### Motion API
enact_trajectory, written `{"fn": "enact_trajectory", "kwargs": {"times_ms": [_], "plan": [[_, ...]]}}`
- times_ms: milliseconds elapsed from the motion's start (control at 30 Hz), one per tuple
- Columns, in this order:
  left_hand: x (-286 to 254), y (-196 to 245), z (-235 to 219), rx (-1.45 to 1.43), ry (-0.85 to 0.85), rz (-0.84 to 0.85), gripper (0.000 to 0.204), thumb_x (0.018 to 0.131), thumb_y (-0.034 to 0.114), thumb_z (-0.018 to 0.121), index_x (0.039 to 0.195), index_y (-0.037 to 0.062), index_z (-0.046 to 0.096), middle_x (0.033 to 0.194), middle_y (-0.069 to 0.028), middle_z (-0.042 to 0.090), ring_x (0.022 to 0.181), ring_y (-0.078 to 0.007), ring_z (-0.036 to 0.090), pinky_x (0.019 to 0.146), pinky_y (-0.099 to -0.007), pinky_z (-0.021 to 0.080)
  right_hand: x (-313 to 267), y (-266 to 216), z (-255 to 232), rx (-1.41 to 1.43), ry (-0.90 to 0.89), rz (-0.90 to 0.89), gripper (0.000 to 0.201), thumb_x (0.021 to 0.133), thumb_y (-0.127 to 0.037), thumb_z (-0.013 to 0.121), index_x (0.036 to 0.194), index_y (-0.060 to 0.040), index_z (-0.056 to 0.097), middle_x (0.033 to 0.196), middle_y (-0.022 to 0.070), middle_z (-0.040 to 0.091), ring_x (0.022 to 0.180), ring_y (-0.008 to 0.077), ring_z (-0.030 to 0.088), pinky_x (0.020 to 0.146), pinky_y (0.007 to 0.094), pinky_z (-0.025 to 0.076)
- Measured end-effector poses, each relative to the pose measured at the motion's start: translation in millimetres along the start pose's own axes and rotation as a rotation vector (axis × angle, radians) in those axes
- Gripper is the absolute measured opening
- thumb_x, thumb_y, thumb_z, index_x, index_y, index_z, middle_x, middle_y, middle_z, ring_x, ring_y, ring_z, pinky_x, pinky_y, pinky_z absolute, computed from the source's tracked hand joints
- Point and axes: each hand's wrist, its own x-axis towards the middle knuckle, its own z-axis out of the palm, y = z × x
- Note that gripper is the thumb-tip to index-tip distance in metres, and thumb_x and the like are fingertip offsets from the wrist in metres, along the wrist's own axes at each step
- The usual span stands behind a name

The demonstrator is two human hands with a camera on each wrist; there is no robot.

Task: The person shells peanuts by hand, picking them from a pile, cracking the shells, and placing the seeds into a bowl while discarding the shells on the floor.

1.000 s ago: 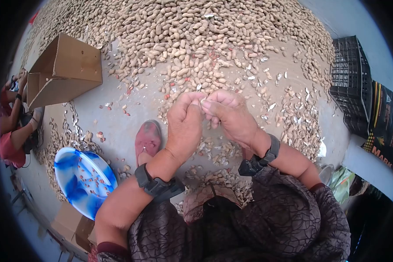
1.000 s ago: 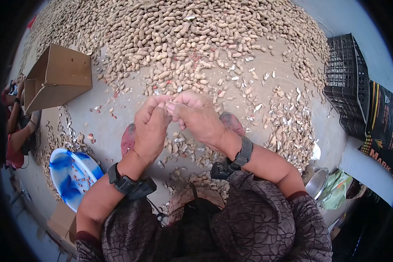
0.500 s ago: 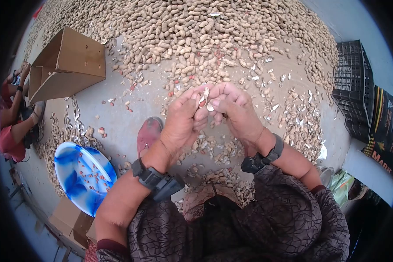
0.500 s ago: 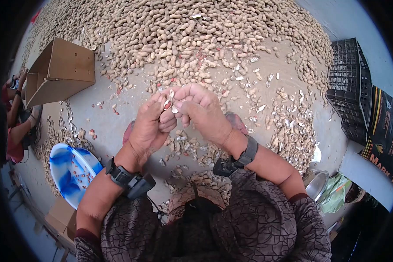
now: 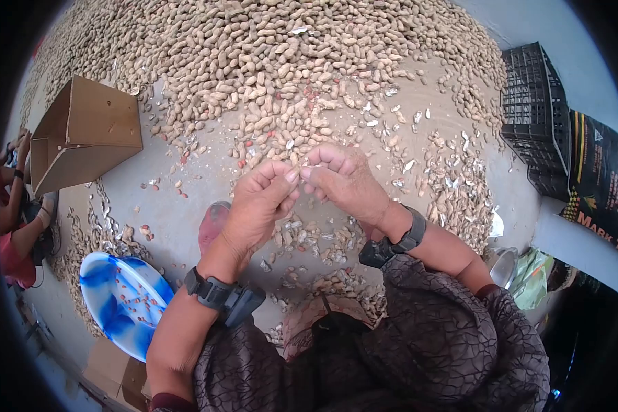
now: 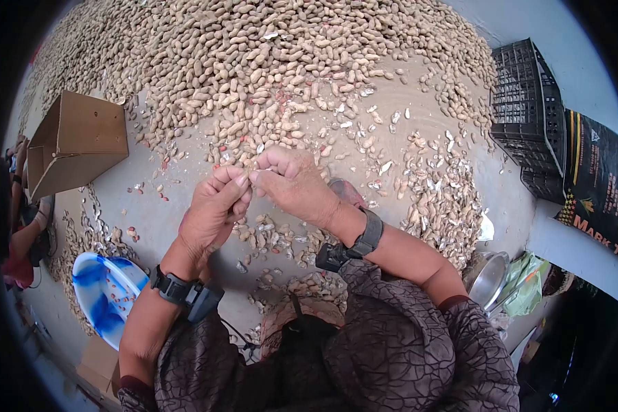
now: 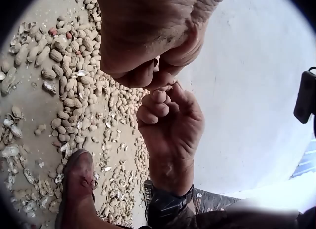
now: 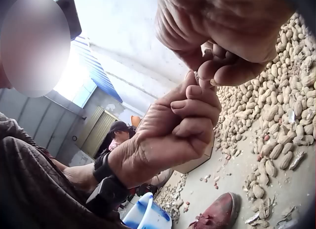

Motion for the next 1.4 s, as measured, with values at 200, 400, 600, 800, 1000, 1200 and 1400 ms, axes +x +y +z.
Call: {"fn": "enact_trajectory", "kwargs": {"times_ms": [200,400,600,800,1000,1200,1400], "plan": [[1.7,-4.0,-10.0,0.095,-0.031,0.016,0.015,0.085,0.015,0.055,0.096,0.0056,0.056,0.073,0.0029,0.056,0.057,-0.0015,0.045,0.047,-0.0132,0.032,1.2,6.2,2.2,-0.011,-0.061,-0.091,0.013,0.077,-0.013,0.053,0.078,-0.0002,0.056,0.061,0.0051,0.056,0.054,0.0101,0.051,0.049,0.0260,0.041],[-3.7,-0.6,-3.1,0.284,-0.045,0.027,0.015,0.083,0.010,0.050,0.092,0.0031,0.059,0.070,0.0031,0.055,0.056,-0.0017,0.045,0.048,-0.0138,0.033,-1.5,12.2,5.9,-0.264,-0.096,-0.350,0.008,0.075,-0.011,0.053,0.077,-0.0032,0.055,0.062,0.0123,0.055,0.054,0.0247,0.055,0.051,0.0330,0.043],[-2.4,-8.3,-8.7,0.271,-0.072,-0.058,0.020,0.079,0.004,0.041,0.084,0.0019,0.061,0.065,0.0016,0.053,0.053,-0.0041,0.044,0.047,-0.0161,0.033,-0.3,18.8,5.1,-0.430,-0.187,-0.558,0.008,0.074,-0.011,0.051,0.080,-0.0063,0.053,0.060,0.0126,0.053,0.055,0.0313,0.055,0.049,0.0386,0.043],[-0.4,-7.9,-5.8,0.280,-0.022,-0.097,0.020,0.079,0.004,0.041,0.086,0.0012,0.059,0.062,0.0019,0.052,0.048,-0.0033,0.041,0.041,-0.0169,0.027,1.5,18.5,-30.5,-0.730,-0.016,-0.434,0.008,0.069,-0.012,0.052,0.068,-0.0049,0.053,0.054,0.0126,0.051,0.054,0.0305,0.055,0.049,0.0383,0.043],[-0.1,-5.4,-17.4,0.161,0.041,-0.115,0.018,0.086,0.009,0.043,0.091,0.0005,0.058,0.062,0.0020,0.051,0.047,-0.0041,0.040,0.041,-0.0168,0.026,16.7,59.8,-123.4,-1.324,0.409,0.040,0.015,0.068,-0.018,0.060,0.072,-0.0044,0.056,0.066,0.0177,0.057,0.066,0.0347,0.057,0.062,0.0422,0.046],[0.0,-5.2,-8.9,0.158,0.071,-0.146,0.018,0.086,0.008,0.043,0.094,0.0008,0.058,0.063,0.0016,0.052,0.048,-0.0038,0.040,0.042,-0.0163,0.027,62.6,93.0,-138.9,-1.284,0.388,-0.079,0.013,0.069,-0.014,0.057,0.079,-0.0056,0.057,0.072,0.0180,0.058,0.072,0.0333,0.058,0.065,0.0419,0.045],[-1.5,-5.2,-10.8,0.135,0.078,-0.159,0.018,0.086,0.007,0.043,0.094,0.0007,0.057,0.065,0.0011,0.054,0.048,-0.0041,0.040,0.042,-0.0165,0.027,81.5,119.2,-141.2,-1.372,0.261,0.065,0.018,0.069,-0.010,0.054,0.086,-0.0057,0.056,0.080,0.0180,0.060,0.080,0.0325,0.059,0.069,0.0404,0.045]]}}
